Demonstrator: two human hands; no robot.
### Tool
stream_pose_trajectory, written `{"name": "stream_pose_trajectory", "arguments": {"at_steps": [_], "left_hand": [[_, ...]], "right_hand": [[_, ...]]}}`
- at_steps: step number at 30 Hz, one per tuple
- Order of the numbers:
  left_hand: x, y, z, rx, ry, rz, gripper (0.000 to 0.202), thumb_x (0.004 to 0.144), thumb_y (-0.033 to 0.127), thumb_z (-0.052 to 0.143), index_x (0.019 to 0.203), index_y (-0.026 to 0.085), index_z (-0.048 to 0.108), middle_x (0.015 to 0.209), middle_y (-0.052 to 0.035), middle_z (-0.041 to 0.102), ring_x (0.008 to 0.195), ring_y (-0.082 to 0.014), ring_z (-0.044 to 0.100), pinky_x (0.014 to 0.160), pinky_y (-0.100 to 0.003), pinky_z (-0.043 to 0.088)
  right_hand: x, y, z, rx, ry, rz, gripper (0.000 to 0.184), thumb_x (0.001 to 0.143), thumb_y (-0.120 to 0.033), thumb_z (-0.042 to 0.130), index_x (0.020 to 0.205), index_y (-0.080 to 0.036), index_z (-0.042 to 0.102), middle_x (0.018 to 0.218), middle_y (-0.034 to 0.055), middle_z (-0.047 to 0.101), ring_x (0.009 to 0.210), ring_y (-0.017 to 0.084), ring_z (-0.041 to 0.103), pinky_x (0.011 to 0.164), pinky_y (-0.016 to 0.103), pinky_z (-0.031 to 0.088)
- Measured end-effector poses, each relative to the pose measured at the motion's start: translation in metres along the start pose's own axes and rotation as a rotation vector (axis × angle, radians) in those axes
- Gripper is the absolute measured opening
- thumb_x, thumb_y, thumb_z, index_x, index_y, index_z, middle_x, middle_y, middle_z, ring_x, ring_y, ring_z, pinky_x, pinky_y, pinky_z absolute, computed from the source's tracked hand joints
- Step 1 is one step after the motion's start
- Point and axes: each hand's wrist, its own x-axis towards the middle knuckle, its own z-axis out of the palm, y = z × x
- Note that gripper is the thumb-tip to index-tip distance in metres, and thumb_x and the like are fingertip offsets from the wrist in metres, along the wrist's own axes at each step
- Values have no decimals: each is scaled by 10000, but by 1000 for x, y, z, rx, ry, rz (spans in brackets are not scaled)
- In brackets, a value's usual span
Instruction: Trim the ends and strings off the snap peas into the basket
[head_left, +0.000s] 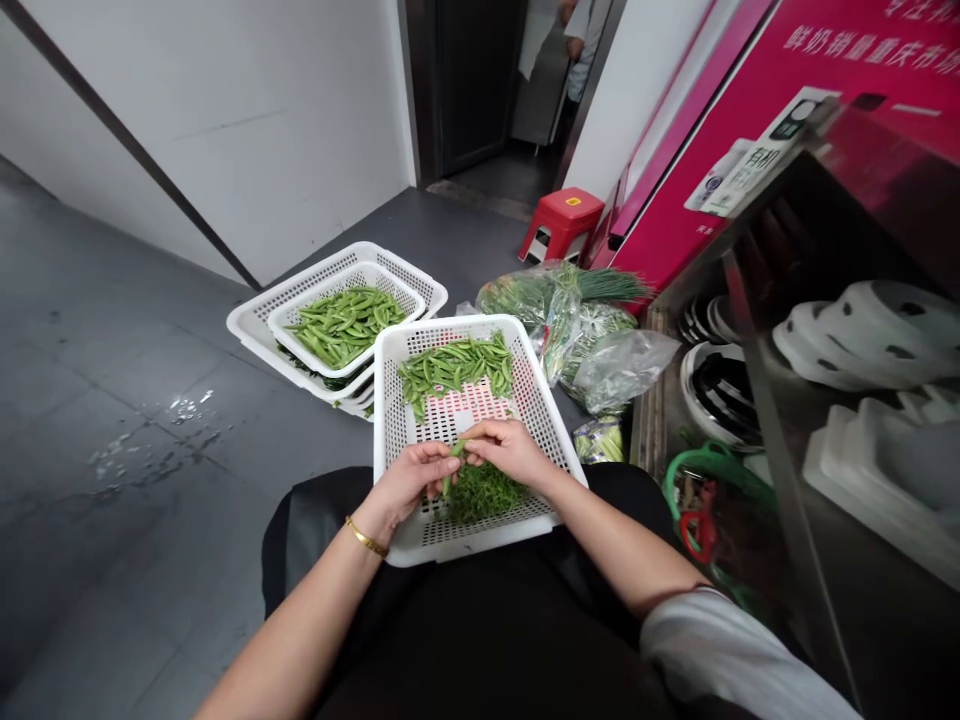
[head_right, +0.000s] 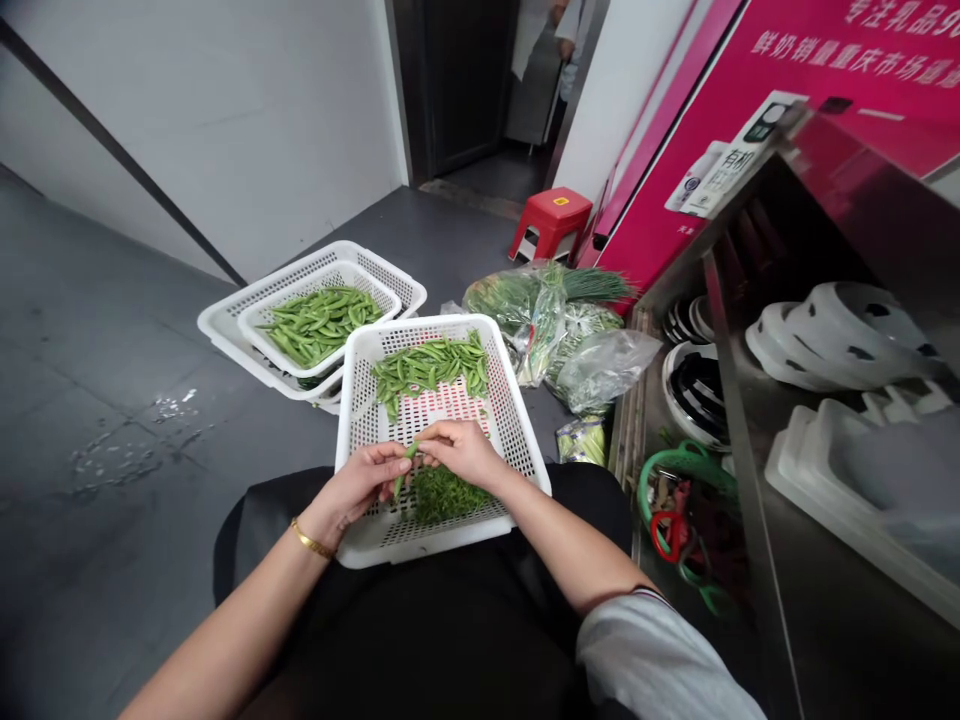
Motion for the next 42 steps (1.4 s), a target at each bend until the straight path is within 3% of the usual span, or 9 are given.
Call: {"name": "stream_pose_trajectory", "arguments": {"at_steps": [5, 8, 16, 20, 24, 26, 32, 36, 42], "left_hand": [[-4, -20, 18, -263, 41, -2, 332, 595, 314, 796, 657, 129, 529, 526, 12, 591, 355, -31, 433, 319, -132, 300], [-2, -29, 22, -431, 64, 12, 337, 598, 278, 800, 662, 136, 501, 508, 42, 549, 397, -34, 481, 358, -116, 358], [-17, -15, 10, -233, -90, 36, 367, 631, 315, 779, 716, 152, 461, 551, 14, 602, 340, -45, 464, 301, -121, 367], [-22, -14, 11, -181, -158, 15, 362, 650, 318, 764, 729, 161, 447, 549, 6, 614, 327, -57, 481, 290, -120, 375], [-25, -20, 9, -209, -328, -52, 369, 633, 322, 772, 745, 165, 457, 565, 1, 619, 298, -61, 473, 254, -116, 330], [-26, -23, 11, -227, -374, -65, 373, 624, 330, 775, 751, 163, 467, 578, -1, 622, 297, -66, 480, 250, -120, 324], [-18, -24, 17, -336, -159, 15, 337, 657, 314, 758, 727, 150, 472, 558, 15, 605, 320, -35, 458, 287, -107, 332], [-15, -19, 7, -329, 26, 133, 357, 648, 298, 767, 699, 154, 444, 580, 18, 616, 370, -47, 500, 339, -128, 410], [-28, -11, 10, -177, 6, 190, 356, 651, 319, 758, 731, 159, 450, 579, 25, 616, 346, -55, 486, 312, -146, 402]], "right_hand": [[-9, -11, 9, -785, 88, -258, 208, 896, -216, 436, 834, -144, 621, 739, 58, 642, 706, 143, 594, 690, 257, 449], [-9, -6, 16, -966, 38, -263, 173, 876, -219, 461, 798, -142, 594, 735, 61, 628, 698, 146, 579, 665, 240, 428], [-9, -16, -2, -208, 26, -54, 135, 794, -246, 596, 889, -150, 592, 765, 13, 633, 669, 104, 582, 636, 214, 456], [-7, -31, -9, -244, -29, -120, 88, 777, -224, 598, 738, -148, 576, 705, -4, 589, 615, 86, 534, 595, 203, 428], [-10, -39, -18, -184, -327, -107, 112, 790, -250, 586, 770, -151, 537, 623, -34, 557, 536, 75, 539, 526, 179, 411], [-12, -40, -19, -189, -364, -114, 116, 773, -244, 597, 764, -151, 528, 614, -40, 544, 529, 70, 525, 513, 171, 401], [-19, -37, -4, -428, -139, -266, 87, 740, -167, 556, 679, -163, 495, 616, -33, 522, 548, 66, 460, 537, 176, 373], [-31, -33, -17, -345, 41, -181, 131, 774, -222, 552, 687, -178, 465, 589, -31, 515, 521, 77, 480, 505, 183, 380], [-29, -44, -28, -383, -40, -147, 165, 860, -280, 486, 974, -161, 502, 807, 28, 593, 682, 113, 566, 625, 227, 448]]}}
